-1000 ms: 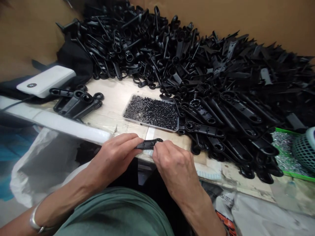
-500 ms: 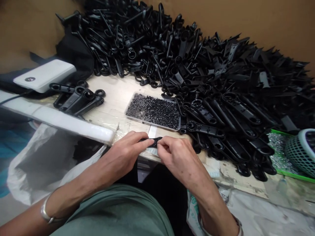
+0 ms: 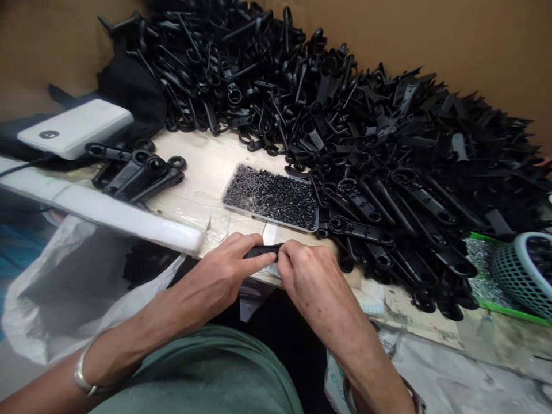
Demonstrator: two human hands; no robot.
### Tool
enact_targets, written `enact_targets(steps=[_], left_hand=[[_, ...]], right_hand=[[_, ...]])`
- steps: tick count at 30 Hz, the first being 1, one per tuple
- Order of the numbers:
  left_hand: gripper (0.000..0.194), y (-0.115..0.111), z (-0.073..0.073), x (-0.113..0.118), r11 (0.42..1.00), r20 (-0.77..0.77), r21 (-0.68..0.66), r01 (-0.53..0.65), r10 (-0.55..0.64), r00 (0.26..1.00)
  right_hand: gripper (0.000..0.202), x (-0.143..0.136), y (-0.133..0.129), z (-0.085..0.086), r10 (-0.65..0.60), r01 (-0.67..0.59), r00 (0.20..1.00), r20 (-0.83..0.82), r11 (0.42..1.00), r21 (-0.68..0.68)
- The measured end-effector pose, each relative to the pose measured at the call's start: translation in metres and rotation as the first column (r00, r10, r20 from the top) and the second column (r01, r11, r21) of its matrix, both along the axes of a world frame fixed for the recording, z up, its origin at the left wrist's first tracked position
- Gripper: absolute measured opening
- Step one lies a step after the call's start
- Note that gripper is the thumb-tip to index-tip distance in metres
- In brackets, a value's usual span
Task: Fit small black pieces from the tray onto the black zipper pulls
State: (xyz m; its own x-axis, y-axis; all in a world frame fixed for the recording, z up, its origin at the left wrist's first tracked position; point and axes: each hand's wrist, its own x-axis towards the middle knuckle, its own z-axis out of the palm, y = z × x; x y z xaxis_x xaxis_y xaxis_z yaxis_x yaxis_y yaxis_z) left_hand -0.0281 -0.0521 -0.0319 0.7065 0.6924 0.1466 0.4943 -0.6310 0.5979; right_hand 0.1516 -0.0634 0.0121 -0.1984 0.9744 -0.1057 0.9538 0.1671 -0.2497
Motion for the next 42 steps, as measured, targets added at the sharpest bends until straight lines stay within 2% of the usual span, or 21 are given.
enact_targets(steps=[5, 9, 12, 15, 18, 21, 23, 25, 28, 32, 34, 36, 39, 42], left_hand=[[0.036, 0.001, 0.000, 0.000, 1.000, -0.003, 0.011, 0.010, -0.010, 1.000], [0.033, 0.002, 0.000, 0.000, 0.999, -0.011, 0.032, 0.025, -0.024, 1.000], [0.030, 0.004, 0.000, 0.000, 0.998, 0.002, 0.043, 0.044, -0.044, 0.999], [0.029, 0.006, 0.001, 0.000, 0.997, -0.017, 0.046, 0.064, -0.063, 0.998], [0.031, 0.008, 0.003, 0.000, 0.994, -0.080, 0.063, 0.092, -0.087, 0.993], [0.038, 0.008, 0.008, 0.000, 0.990, -0.160, 0.099, 0.097, -0.080, 0.984], [0.041, 0.008, 0.012, 0.001, 0.989, -0.211, 0.118, 0.094, -0.068, 0.975], [0.044, 0.007, 0.016, 0.001, 0.987, -0.241, 0.134, 0.091, -0.057, 0.969], [0.050, 0.006, 0.014, 0.001, 0.985, -0.202, 0.163, 0.053, -0.019, 0.979], [0.056, 0.001, 0.006, 0.001, 0.986, -0.009, 0.166, -0.013, 0.015, 1.000], [0.062, -0.003, 0.004, 0.003, 0.989, 0.047, 0.144, -0.016, 0.009, 0.999], [0.065, -0.007, 0.005, 0.004, 0.993, 0.043, 0.121, -0.011, 0.006, 0.999], [0.062, -0.012, 0.011, 0.004, 0.993, 0.011, 0.122, -0.005, 0.004, 1.000], [0.055, -0.013, 0.017, 0.002, 0.994, -0.040, 0.104, 0.030, -0.026, 0.999]], right_hand=[[0.024, -0.004, -0.003, -0.003, 0.099, -0.126, 0.976, 0.196, 0.983, 0.132], [0.025, -0.019, -0.007, 0.000, 0.118, -0.213, 0.901, 0.417, 0.958, 0.191], [0.027, -0.032, -0.008, 0.004, 0.131, -0.245, 0.892, 0.432, 0.944, 0.219], [0.026, -0.036, -0.005, 0.008, 0.168, -0.255, 0.914, 0.370, 0.946, 0.199], [0.026, -0.024, 0.000, 0.006, 0.177, -0.221, 0.949, 0.262, 0.964, 0.149], [0.024, -0.001, 0.002, 0.002, 0.094, -0.093, 0.995, -0.022, 0.994, 0.059], [0.023, 0.013, -0.001, 0.000, -0.029, 0.034, 0.972, -0.232, 0.999, 0.020], [0.019, 0.023, -0.010, -0.001, -0.192, 0.205, 0.884, -0.426, 0.979, -0.016], [0.022, 0.029, -0.026, -0.004, -0.418, 0.387, 0.639, -0.646, 0.900, -0.199], [0.039, 0.026, -0.040, -0.015, -0.564, 0.393, 0.320, -0.762, 0.810, -0.435], [0.048, 0.021, -0.042, -0.021, -0.563, 0.322, 0.134, -0.815, 0.803, -0.502], [0.048, 0.017, -0.042, -0.025, -0.531, 0.240, -0.017, -0.847, 0.820, -0.519], [0.044, 0.013, -0.043, -0.027, -0.494, 0.200, -0.132, -0.860, 0.836, -0.511], [0.044, 0.011, -0.043, -0.028, -0.482, 0.209, -0.163, -0.861, 0.836, -0.508]])
